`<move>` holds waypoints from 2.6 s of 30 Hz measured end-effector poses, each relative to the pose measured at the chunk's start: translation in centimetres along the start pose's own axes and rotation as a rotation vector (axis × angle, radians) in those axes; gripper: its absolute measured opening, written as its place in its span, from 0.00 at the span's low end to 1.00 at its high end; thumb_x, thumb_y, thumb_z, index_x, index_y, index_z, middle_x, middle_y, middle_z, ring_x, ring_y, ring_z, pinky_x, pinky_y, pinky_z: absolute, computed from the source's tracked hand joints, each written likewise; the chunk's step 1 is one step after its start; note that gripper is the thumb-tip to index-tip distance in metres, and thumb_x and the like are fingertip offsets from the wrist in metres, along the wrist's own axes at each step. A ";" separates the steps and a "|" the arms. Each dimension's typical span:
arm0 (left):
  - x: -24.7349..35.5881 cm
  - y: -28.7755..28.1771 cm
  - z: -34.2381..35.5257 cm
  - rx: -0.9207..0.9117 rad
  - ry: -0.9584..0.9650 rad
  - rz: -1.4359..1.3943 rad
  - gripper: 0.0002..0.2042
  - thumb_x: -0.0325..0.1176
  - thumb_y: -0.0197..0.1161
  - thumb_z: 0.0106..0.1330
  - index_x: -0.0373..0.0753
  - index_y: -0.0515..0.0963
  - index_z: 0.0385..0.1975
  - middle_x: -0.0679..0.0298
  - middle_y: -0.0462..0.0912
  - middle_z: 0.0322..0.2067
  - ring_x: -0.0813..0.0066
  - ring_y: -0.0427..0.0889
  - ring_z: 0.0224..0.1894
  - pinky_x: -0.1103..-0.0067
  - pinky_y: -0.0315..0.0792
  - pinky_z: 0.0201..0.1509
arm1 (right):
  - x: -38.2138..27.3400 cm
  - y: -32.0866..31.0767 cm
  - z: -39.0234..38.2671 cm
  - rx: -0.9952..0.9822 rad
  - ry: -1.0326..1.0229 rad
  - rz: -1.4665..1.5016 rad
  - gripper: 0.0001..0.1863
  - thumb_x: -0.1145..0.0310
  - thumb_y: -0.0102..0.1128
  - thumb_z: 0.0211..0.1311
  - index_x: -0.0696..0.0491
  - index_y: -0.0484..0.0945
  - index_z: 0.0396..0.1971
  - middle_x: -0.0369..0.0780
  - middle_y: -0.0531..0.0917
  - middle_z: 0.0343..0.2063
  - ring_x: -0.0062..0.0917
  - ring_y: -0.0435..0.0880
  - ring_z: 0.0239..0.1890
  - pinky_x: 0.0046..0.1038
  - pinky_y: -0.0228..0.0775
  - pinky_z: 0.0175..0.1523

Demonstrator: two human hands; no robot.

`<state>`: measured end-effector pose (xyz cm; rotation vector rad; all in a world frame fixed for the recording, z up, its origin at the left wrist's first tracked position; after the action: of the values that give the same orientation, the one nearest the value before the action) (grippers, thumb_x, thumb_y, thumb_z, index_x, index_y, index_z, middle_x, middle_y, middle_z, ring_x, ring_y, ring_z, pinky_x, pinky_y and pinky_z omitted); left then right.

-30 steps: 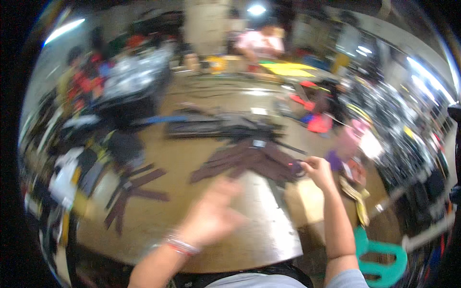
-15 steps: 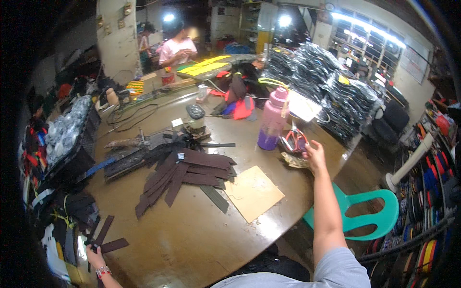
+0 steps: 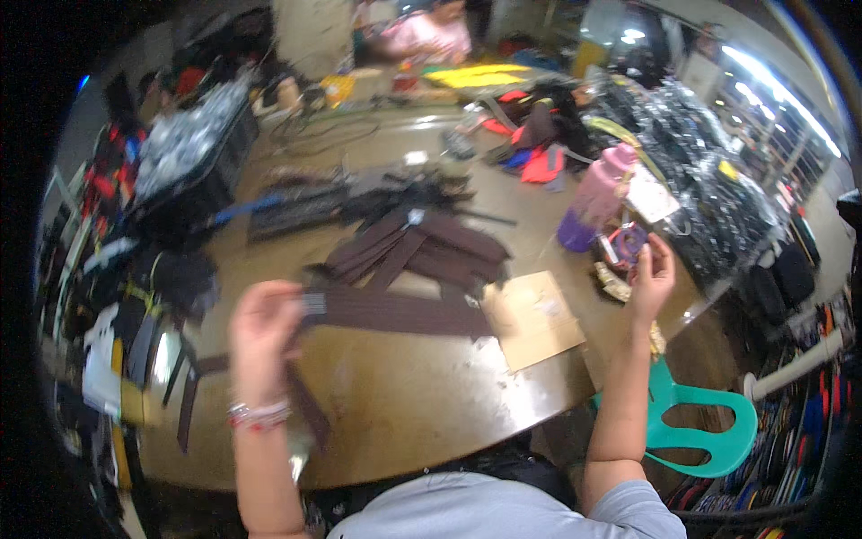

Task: The person repeatedly picks dark fabric strips from a table, applies a small label to each using a purple dispenser, and places the labeled strips back on the table. Later, the person handles yellow fabric pieces and applies labels to them as well.

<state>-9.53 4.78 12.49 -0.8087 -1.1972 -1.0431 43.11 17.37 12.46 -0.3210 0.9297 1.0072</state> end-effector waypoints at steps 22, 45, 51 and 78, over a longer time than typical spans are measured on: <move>-12.1 8.8 -5.2 -0.268 0.122 0.818 0.08 0.28 0.65 0.59 0.32 0.77 0.35 0.55 0.75 0.34 0.64 0.80 0.30 0.72 0.76 0.37 | 1.1 15.9 -26.2 -0.734 0.682 0.270 0.12 0.73 0.53 0.67 0.60 0.78 0.47 0.35 0.79 0.28 0.14 0.78 0.29 0.19 0.79 0.31; -10.2 7.5 -6.2 -0.441 0.000 0.533 0.07 0.23 0.58 0.62 0.31 0.75 0.39 0.49 0.73 0.49 0.57 0.80 0.43 0.72 0.75 0.49 | 2.8 16.1 -25.7 -0.561 1.040 0.484 0.12 0.72 0.54 0.68 0.62 0.79 0.45 0.37 0.83 0.32 0.15 0.79 0.26 0.19 0.75 0.32; -9.8 9.4 -8.7 -0.379 0.417 0.981 0.08 0.22 0.60 0.56 0.26 0.74 0.34 0.52 0.74 0.50 0.55 0.77 0.49 0.70 0.74 0.53 | 0.9 14.6 -27.2 -0.861 0.696 -0.008 0.11 0.75 0.58 0.61 0.61 0.82 0.42 0.33 0.82 0.26 0.10 0.75 0.26 0.17 0.72 0.33; -8.2 13.6 -5.2 -0.871 0.413 0.888 0.14 0.30 0.65 0.59 0.38 0.75 0.45 0.58 0.78 0.45 0.58 0.77 0.42 0.69 0.73 0.51 | 8.3 -2.9 -1.1 -0.335 0.681 0.400 0.18 0.69 0.60 0.64 0.54 0.75 0.53 0.29 0.76 0.27 0.10 0.71 0.21 0.10 0.60 0.22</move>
<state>4.71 6.22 3.79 -1.5093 0.0829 -0.8670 46.69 19.98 4.79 -0.8152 1.4758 1.4657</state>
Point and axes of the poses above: each hand's wrist, its own z-axis towards the middle knuckle, its own y-axis out of the palm, x = y × z, the point moved 6 cm from there along z, towards the middle knuckle
